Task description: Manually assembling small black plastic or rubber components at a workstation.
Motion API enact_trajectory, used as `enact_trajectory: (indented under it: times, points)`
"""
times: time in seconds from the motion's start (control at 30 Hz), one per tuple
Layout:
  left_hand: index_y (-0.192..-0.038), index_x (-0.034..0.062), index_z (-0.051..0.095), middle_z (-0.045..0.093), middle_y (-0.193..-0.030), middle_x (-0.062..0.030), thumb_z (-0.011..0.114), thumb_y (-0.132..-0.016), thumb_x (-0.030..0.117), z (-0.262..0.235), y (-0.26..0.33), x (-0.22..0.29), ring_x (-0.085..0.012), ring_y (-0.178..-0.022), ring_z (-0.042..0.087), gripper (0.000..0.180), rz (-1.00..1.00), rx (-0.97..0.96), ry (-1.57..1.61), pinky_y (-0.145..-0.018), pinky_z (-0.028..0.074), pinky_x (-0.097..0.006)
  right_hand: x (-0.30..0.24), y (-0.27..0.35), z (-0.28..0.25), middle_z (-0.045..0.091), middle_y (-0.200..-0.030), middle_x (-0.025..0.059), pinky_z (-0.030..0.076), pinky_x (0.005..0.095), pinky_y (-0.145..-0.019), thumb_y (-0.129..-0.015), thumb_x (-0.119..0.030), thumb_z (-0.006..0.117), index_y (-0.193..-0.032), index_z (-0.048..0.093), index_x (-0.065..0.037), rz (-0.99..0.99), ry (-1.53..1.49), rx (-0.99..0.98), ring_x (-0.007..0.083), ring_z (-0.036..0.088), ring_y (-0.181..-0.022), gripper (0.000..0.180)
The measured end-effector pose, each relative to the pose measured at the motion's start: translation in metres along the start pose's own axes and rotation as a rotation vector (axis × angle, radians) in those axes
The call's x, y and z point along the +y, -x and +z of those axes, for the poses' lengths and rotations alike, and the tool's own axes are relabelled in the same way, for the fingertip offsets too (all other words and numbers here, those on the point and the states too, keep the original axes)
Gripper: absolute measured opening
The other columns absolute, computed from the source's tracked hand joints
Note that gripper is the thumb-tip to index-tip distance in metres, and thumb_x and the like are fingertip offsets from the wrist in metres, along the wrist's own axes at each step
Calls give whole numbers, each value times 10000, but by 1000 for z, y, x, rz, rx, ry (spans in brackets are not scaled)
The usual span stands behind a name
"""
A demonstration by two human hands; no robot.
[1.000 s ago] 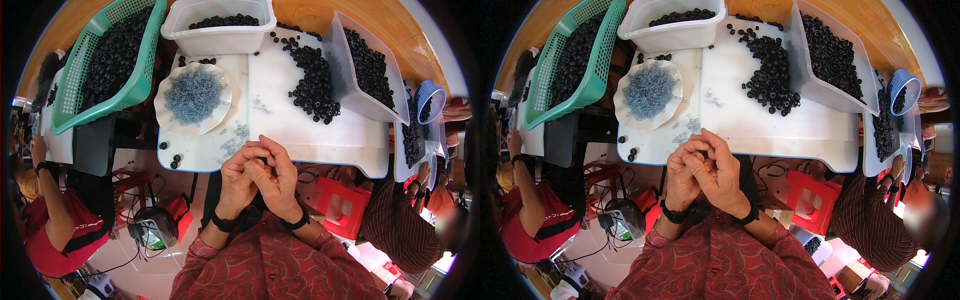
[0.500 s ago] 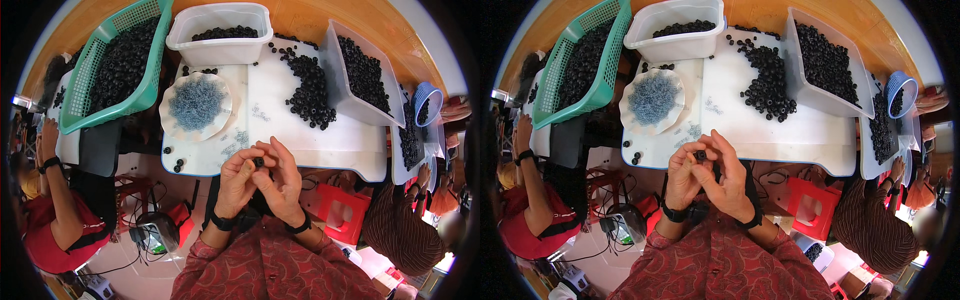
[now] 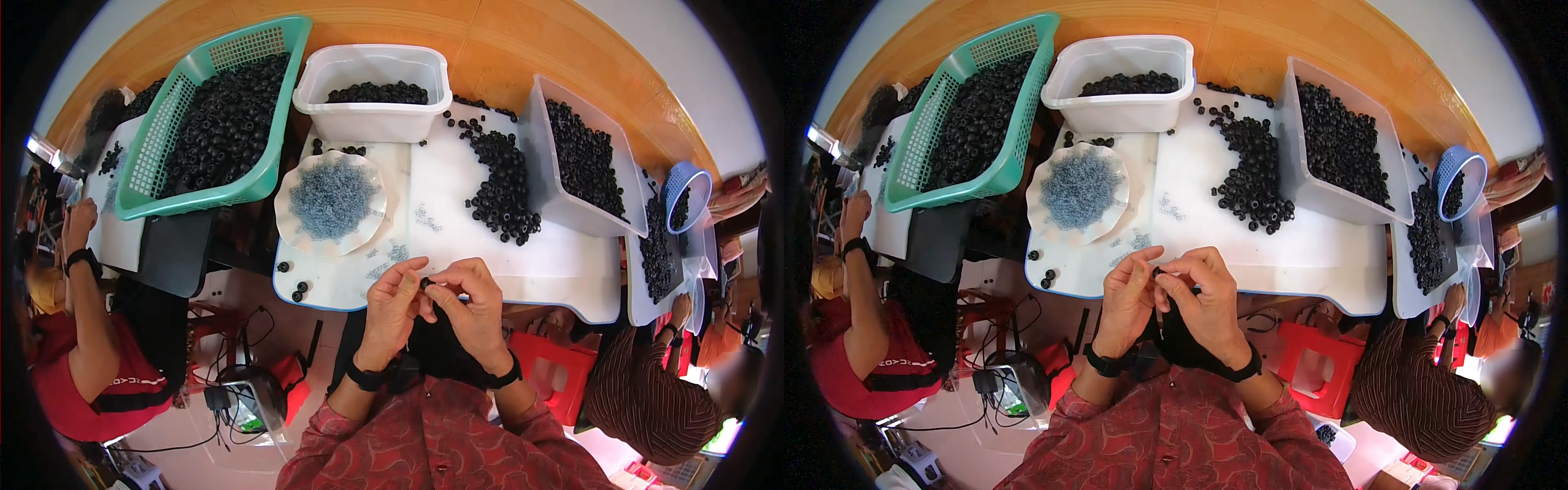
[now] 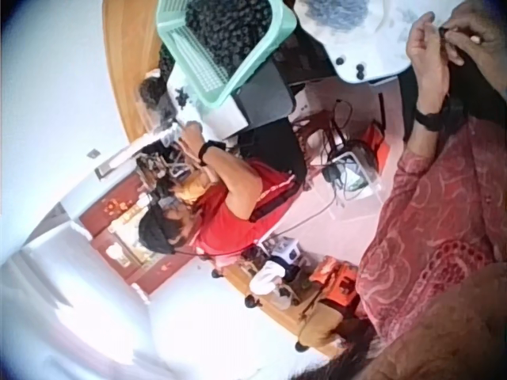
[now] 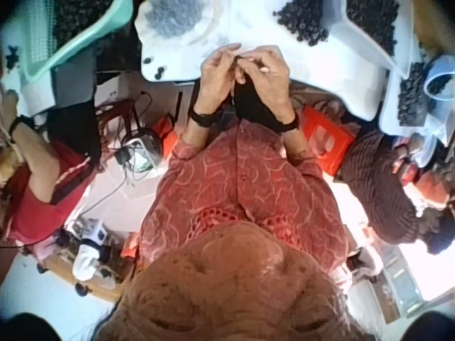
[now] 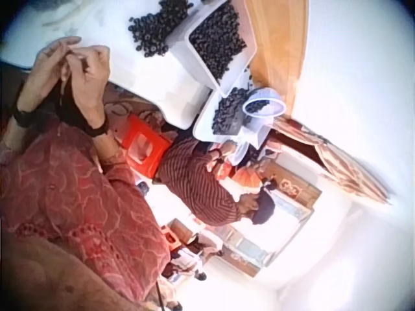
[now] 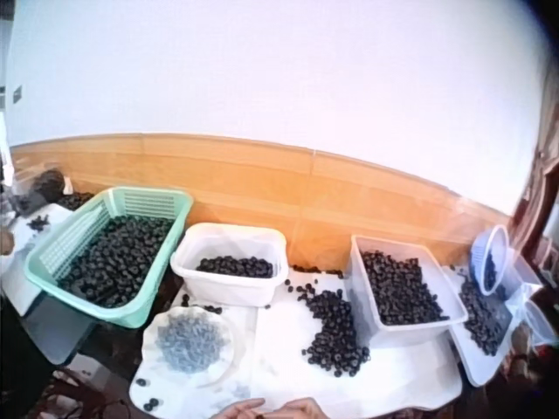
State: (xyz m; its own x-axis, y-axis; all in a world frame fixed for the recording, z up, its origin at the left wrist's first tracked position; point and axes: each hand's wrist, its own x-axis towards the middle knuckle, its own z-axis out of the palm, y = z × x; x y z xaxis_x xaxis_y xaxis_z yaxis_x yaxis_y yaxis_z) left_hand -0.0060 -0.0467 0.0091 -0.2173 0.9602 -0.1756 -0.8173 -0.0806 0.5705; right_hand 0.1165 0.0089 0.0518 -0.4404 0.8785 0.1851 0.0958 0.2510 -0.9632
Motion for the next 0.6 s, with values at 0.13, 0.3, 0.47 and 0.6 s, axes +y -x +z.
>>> enact_trajectory:
  times: [0.13,0.3,0.47,0.6]
  points:
    - [-1217,-23,567,659,-901,-102,549,-999,217,-8,0,-2,-106,-666,596,325,-8,23,-41,-586,560,-269,1,-34,-7,630,-862,88,485,246,-583,-843,-13,689,-892,649,19,90,143,-49,115,594,-645,71]
    - [-1205,-12,579,666,-900,-118,505,-1019,224,-11,5,-2,-116,-677,596,310,-32,48,-91,-597,558,-269,-19,-135,-3,665,-679,70,497,233,-541,-866,-78,669,-884,666,41,-68,123,58,91,627,-591,121]
    - [-1203,-13,576,668,-910,-116,509,-1016,200,-5,6,-8,-112,-679,596,291,-72,-8,-81,-603,562,-269,-27,-227,-5,695,-857,119,562,248,-656,-909,-71,627,-1004,636,77,-149,-118,192,153,690,-735,177]
    - [-1198,-11,580,669,-915,-118,511,-1015,188,-11,9,-11,-112,-678,597,280,-102,30,-108,-603,561,-268,-17,-216,-14,692,-906,134,574,255,-671,-915,-64,614,-1027,626,87,-120,-58,223,171,699,-766,188]
